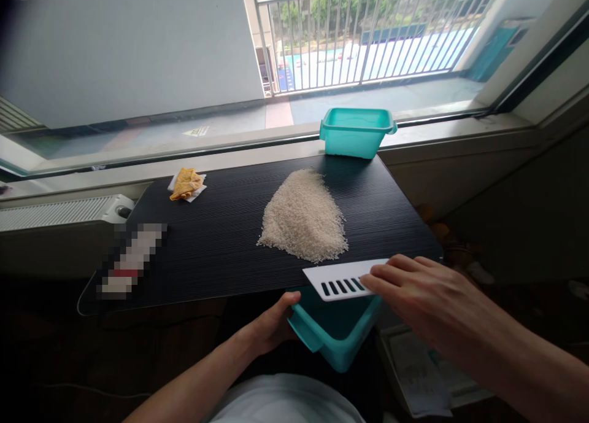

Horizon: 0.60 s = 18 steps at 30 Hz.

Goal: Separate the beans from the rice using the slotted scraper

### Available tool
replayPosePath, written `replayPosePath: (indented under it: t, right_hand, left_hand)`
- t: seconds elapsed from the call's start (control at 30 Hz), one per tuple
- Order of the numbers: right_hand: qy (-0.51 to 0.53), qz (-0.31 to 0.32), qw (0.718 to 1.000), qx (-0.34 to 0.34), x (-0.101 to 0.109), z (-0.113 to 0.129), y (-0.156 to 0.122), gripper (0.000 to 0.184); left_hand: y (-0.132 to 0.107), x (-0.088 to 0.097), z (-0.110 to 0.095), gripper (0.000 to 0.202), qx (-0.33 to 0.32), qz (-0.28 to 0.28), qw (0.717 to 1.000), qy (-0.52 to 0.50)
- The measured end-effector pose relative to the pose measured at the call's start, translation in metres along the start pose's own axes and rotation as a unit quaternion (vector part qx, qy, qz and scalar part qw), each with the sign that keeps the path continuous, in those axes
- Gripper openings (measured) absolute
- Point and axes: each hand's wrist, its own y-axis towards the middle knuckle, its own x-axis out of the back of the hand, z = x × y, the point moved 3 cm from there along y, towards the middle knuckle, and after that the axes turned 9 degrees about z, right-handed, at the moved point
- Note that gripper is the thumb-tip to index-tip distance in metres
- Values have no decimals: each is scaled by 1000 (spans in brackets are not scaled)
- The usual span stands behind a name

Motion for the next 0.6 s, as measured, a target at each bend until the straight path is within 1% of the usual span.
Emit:
replayPosePath:
  t: [0.07, 0.17, 0.3, 0.37, 0.43, 0.53, 0.6]
  right_hand:
    - [3, 8, 1000, 8, -2, 0, -8, 48]
    - [1, -11, 1000, 16, 1, -1, -13, 46]
    - [20, -19, 1000, -8, 5, -3, -1, 45]
    - [20, -20, 1000, -9, 6, -2, 5, 44]
    - [9, -8, 1000, -3, 4, -1, 7, 45]
    - [-6, 19, 1000, 15, -1, 2, -2, 48]
    - [-11, 20, 999, 25, -2, 1, -11, 48]
  left_hand:
    - [0, 2, 0, 79, 0, 1, 1000, -2]
    - [1, 4, 1, 83, -4, 2, 1000, -8]
    - [0, 1, 2, 88, -6, 11, 1000, -6]
    - [-1, -1, 2, 88, -7, 13, 1000, -3]
    - [-1, -2, 2, 88, -5, 8, 1000, -2]
    - [-1, 0, 1, 87, -1, -1, 1000, 0]
    - [-1, 2, 0, 87, 2, -4, 1000, 2]
